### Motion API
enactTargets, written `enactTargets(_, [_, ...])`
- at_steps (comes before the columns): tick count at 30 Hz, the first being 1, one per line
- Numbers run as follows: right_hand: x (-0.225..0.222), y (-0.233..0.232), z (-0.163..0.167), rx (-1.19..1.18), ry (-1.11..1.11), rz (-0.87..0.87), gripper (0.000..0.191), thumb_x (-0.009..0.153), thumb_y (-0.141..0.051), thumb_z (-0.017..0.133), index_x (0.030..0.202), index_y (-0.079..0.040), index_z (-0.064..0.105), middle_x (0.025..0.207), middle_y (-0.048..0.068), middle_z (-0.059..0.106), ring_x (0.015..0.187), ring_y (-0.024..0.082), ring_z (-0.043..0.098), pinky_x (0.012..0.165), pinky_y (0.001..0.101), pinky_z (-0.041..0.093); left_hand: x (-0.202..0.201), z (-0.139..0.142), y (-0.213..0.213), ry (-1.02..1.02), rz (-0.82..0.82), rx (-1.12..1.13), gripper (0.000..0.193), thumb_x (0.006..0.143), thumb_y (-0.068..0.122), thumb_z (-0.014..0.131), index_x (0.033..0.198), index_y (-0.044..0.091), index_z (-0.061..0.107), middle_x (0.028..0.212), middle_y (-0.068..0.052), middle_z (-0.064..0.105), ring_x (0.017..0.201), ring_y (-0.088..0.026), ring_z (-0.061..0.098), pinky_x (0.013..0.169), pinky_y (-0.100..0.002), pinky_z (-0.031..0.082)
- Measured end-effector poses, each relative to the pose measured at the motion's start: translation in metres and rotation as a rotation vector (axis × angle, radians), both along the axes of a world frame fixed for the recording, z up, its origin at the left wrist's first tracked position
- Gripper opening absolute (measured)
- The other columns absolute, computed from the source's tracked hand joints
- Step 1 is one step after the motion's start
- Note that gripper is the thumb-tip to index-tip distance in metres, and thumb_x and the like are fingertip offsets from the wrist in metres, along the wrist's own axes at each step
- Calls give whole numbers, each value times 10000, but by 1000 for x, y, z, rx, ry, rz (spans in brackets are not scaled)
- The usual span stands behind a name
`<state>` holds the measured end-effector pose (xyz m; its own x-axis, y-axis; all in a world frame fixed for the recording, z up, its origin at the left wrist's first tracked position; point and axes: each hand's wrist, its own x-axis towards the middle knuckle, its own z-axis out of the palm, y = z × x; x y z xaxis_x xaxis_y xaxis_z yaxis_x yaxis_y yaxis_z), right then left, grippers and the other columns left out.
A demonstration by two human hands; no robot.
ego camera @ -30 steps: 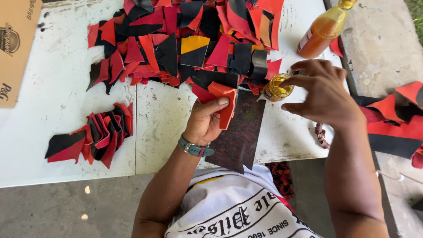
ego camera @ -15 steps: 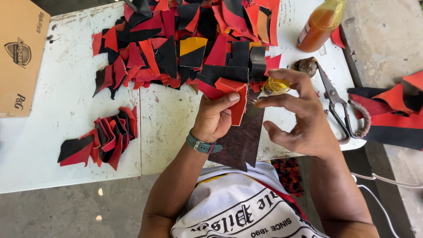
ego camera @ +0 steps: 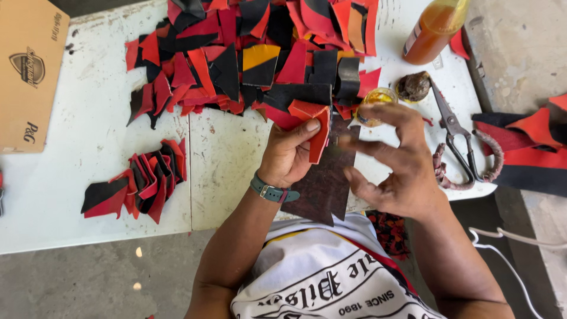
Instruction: The person picks up red and black foam pieces from a pile on the table, dips a finger into a jar of glue, and presses the pieces together to bond them. Finished pairs are stacked in a pile on the left side of the table, and some pieces are placed into a cardboard box.
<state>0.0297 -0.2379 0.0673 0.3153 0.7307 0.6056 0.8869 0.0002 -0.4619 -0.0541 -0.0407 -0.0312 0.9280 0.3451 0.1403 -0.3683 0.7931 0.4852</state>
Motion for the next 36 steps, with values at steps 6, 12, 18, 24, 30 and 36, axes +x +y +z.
enactTargets(6, [54, -13, 6, -397, -211, -380, 462, 759, -282, 909, 1194, -199, 781, 1428, 66, 602, 1351, 321, 463, 1103, 480, 333, -6, -3, 3, -10, 121, 13, 346, 982, -71, 680, 1309, 25, 617, 1234, -123, 711, 1114, -216, 716, 934, -367, 620])
enactTargets(12, [98, 25, -16, -795, -316, -251, 566, 587, -393, 914, 1127, -258, 811, 1365, 72, 563, 1285, 315, 432, 1047, 494, 308, -16, -3, 15, 0, 87, -41, 359, 997, -63, 683, 1326, 47, 593, 1241, -118, 699, 1118, -204, 713, 930, -344, 614])
enactTargets(18, [108, 48, -9, -1071, -230, -265, 534, 618, -373, 888, 1132, -256, 803, 1390, 14, 562, 1352, 271, 397, 1095, 476, 301, -13, -5, 18, -3, 95, -9, 357, 990, -54, 682, 1317, 54, 591, 1222, -113, 699, 1107, -200, 713, 948, -354, 620])
enactTargets(24, [88, -15, 13, -623, -134, -236, 522, 627, -228, 883, 1141, -219, 795, 1458, 47, 556, 1376, 318, 405, 1130, 505, 290, -6, -11, 13, -2, 76, -80, 333, 1003, -64, 675, 1317, 25, 606, 1238, -111, 706, 1120, -196, 711, 971, -363, 613])
enactTargets(30, [44, -25, 26, -74, 449, 236, 546, 699, -53, 800, 1223, -173, 704, 1541, 116, 414, 1420, 271, 457, 1163, 422, 437, 8, -6, -5, -51, -44, -103, 298, 1031, -21, 657, 1320, 25, 603, 1232, -126, 711, 1108, -216, 713, 952, -385, 615])
enactTargets(36, [26, -8, 21, -94, 142, 228, 556, 630, -32, 808, 1174, -115, 733, 1505, 155, 439, 1468, 349, 424, 1225, 485, 382, 13, 4, -12, -53, -23, -84, 296, 1043, -47, 645, 1330, 8, 595, 1274, -118, 695, 1173, -192, 702, 1043, -362, 598])
